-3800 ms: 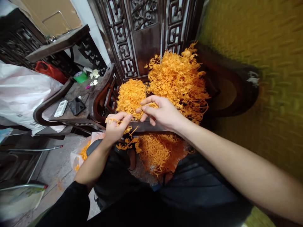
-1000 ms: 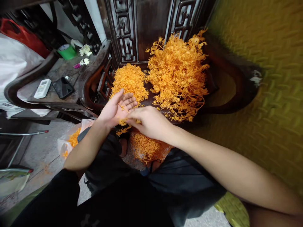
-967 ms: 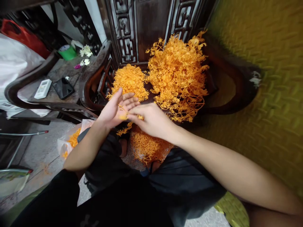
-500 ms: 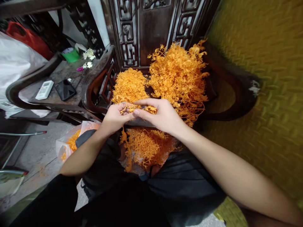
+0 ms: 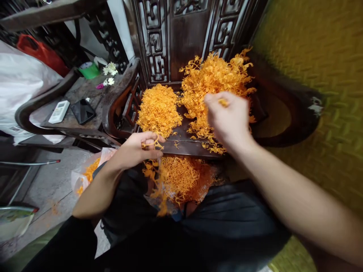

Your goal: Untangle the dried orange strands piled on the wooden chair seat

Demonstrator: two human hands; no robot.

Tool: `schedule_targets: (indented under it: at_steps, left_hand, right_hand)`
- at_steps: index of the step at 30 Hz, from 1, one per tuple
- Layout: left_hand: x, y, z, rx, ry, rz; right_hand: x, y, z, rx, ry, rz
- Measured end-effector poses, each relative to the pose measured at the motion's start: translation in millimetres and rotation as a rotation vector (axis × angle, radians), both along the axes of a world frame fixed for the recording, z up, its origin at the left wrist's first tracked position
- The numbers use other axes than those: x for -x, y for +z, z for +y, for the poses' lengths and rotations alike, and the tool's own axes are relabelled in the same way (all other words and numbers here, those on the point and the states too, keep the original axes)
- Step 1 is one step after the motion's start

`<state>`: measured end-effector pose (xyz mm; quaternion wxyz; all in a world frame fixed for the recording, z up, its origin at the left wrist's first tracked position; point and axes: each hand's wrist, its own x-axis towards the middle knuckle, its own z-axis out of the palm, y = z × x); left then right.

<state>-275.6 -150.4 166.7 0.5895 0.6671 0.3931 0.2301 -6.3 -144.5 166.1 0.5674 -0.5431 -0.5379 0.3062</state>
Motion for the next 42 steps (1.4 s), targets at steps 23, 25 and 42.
schedule_targets:
  at_steps: [23, 25, 42]
  left_hand:
    - [-4.3, -27.1, 19.9, 0.267, -0.603, -0.075]
    - [-0.8, -22.2, 20.5, 0.323, -0.451, -0.161]
    - [-22.3, -26.3, 29.1, 0.185, 0.037, -0.288]
  right_hand:
    - [84.6, -110.4, 142.6, -0.374, 0.473, -1.278]
    - [70.3, -92.8, 128.5, -0.357, 0.439, -1.101]
    - [58.4, -34.1, -47.0, 0.521, 0.515, 0.297]
